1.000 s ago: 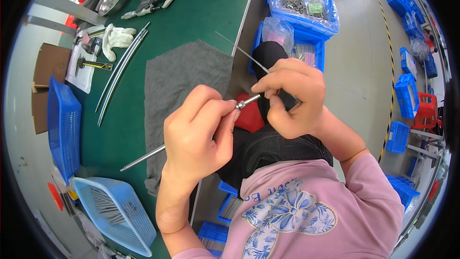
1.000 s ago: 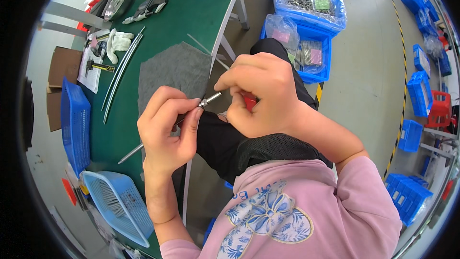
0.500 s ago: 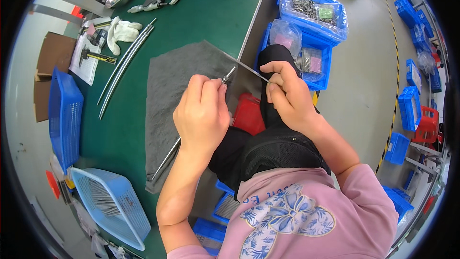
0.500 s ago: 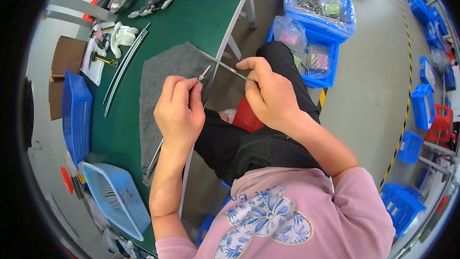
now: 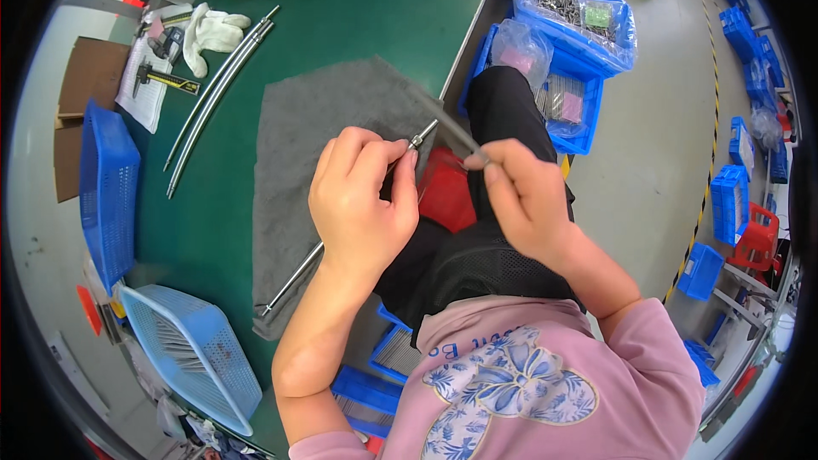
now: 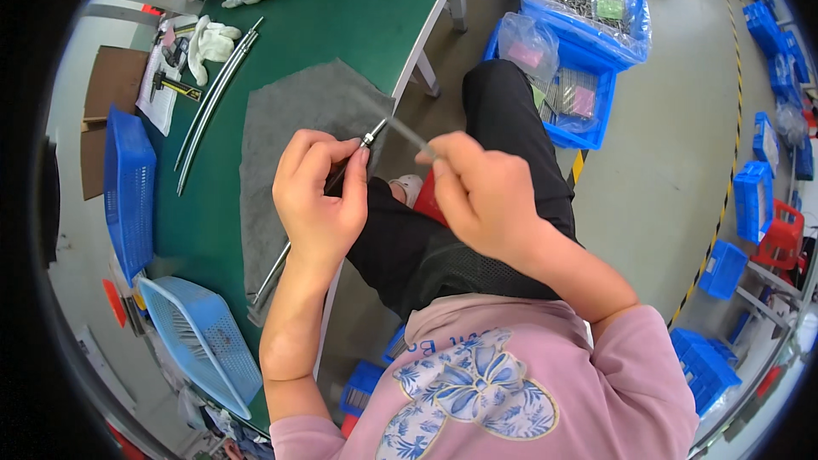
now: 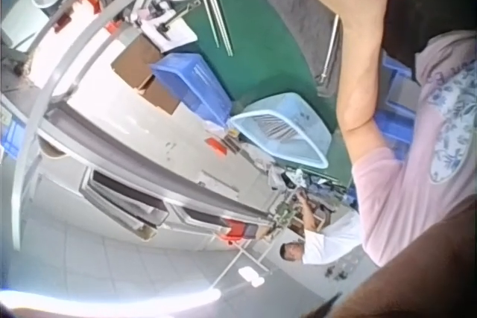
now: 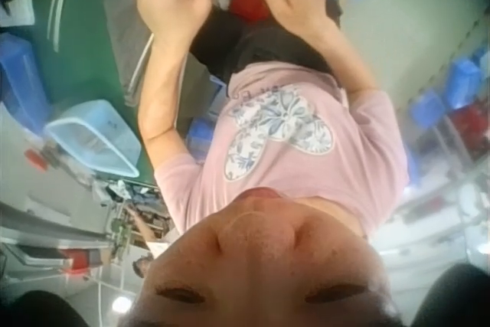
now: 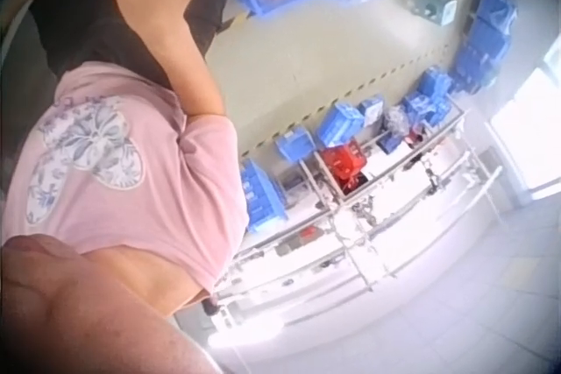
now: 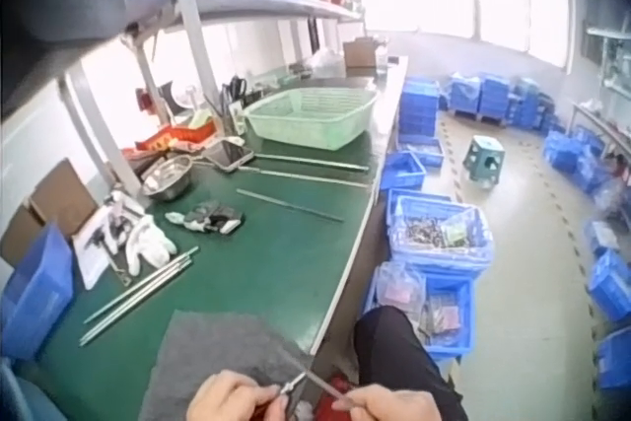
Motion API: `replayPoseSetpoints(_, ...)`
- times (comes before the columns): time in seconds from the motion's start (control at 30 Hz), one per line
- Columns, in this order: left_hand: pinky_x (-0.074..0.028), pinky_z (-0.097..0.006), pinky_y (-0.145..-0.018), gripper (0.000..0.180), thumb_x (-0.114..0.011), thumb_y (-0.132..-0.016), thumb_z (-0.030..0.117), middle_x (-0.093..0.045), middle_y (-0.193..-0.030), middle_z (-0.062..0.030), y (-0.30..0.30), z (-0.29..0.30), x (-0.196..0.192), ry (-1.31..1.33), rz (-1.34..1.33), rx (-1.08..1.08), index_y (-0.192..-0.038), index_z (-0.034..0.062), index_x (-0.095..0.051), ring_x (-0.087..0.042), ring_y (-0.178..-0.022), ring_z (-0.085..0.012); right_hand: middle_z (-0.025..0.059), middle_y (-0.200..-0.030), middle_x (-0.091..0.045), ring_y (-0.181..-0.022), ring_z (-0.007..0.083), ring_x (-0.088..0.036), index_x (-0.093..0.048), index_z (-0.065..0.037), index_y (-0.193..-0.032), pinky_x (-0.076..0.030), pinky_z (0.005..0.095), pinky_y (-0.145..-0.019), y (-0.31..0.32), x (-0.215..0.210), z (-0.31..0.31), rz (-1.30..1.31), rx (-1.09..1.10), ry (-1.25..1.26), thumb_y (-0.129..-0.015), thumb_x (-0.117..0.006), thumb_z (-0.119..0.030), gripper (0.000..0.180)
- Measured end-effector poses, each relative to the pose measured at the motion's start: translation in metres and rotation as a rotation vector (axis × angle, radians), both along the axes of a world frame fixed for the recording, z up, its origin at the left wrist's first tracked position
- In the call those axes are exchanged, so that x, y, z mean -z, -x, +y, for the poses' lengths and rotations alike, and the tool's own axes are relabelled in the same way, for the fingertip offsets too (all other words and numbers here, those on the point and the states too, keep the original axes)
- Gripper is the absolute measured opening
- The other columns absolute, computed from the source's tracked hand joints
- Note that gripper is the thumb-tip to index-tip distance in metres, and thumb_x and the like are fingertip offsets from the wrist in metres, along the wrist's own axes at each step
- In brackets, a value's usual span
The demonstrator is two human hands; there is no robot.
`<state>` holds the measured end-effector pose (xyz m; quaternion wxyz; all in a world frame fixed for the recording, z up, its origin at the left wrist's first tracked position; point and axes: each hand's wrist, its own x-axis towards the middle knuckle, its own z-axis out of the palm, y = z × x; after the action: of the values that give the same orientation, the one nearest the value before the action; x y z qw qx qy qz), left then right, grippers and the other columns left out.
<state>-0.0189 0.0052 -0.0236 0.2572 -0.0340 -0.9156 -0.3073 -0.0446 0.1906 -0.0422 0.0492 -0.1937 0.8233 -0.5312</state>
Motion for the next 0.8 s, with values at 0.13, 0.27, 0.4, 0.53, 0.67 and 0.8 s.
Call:
replayPoseSetpoints(0.13, -0.044, -0.033, -0.055, 0.011, -0.073, -0.069, -0.001, -0.055, -0.074, -0.0055, 0.000, 0.002, -0.002, -0.106, -0.079, -0.016, -0.075, 0.0034, -0.063, -0.055, -0.065, -0.0227, 0.0112, -0.073, -0.068, -0.053, 0.0259, -0.063, -0.061, -0.003, -0.097, -0.047, 0.0327, -0.049, -0.009, 0.007, -0.007, 0.124, -0.059, 0.018, -0.086, -0.057, -0.002, 0.012)
replayPoseSetpoints(0.27, -0.045, -0.034, -0.055, 0.011, -0.072, -0.070, 0.000, -0.055, -0.074, -0.0059, 0.000, 0.002, -0.002, -0.134, -0.095, -0.010, -0.074, 0.0030, -0.063, -0.056, -0.066, -0.0234, 0.0116, -0.072, -0.067, -0.053, 0.0269, -0.063, -0.061, -0.003, -0.098, -0.046, 0.0334, -0.048, -0.009, 0.003, -0.007, 0.090, -0.074, -0.017, -0.086, -0.057, -0.003, 0.013)
replayPoseSetpoints(0.4, -0.045, -0.034, -0.056, 0.010, -0.072, -0.070, 0.000, -0.055, -0.075, -0.0062, -0.001, 0.002, -0.003, -0.139, -0.099, -0.016, -0.073, 0.0030, -0.063, -0.056, -0.067, -0.0242, 0.0113, -0.064, -0.062, -0.051, 0.0271, -0.061, -0.062, -0.003, -0.106, -0.044, 0.0350, -0.046, -0.011, 0.002, -0.006, 0.099, -0.086, -0.086, -0.086, -0.056, -0.002, 0.021)
replayPoseSetpoints(0.53, -0.045, -0.035, -0.057, 0.010, -0.072, -0.070, 0.000, -0.055, -0.075, -0.0064, 0.000, 0.002, -0.002, -0.108, -0.081, -0.014, -0.073, 0.0032, -0.062, -0.057, -0.067, -0.0251, 0.0107, -0.061, -0.060, -0.049, 0.0262, -0.060, -0.062, -0.005, -0.118, -0.043, 0.0350, -0.046, -0.014, -0.005, -0.014, 0.069, -0.019, -0.041, -0.085, -0.056, 0.000, 0.034)
replayPoseSetpoints(0.67, -0.045, -0.035, -0.057, 0.011, -0.071, -0.070, 0.000, -0.055, -0.075, -0.0063, 0.001, 0.003, -0.002, -0.102, -0.077, -0.017, -0.072, 0.0036, -0.061, -0.057, -0.067, -0.0254, 0.0103, -0.058, -0.056, -0.045, 0.0248, -0.054, -0.059, -0.007, -0.130, -0.042, 0.0347, -0.045, -0.011, 0.003, -0.009, 0.327, -0.088, -0.112, -0.082, -0.058, 0.002, 0.049)
replayPoseSetpoints(0.8, -0.045, -0.035, -0.056, 0.011, -0.072, -0.070, 0.001, -0.055, -0.075, -0.0062, 0.001, 0.003, -0.002, -0.102, -0.073, -0.017, -0.072, 0.0037, -0.061, -0.057, -0.067, -0.0252, 0.0086, -0.055, -0.051, -0.042, 0.0232, -0.049, -0.059, -0.009, -0.131, -0.040, 0.0335, -0.044, -0.010, 0.010, -0.009, 0.357, -0.103, -0.052, -0.076, -0.059, 0.004, 0.056)
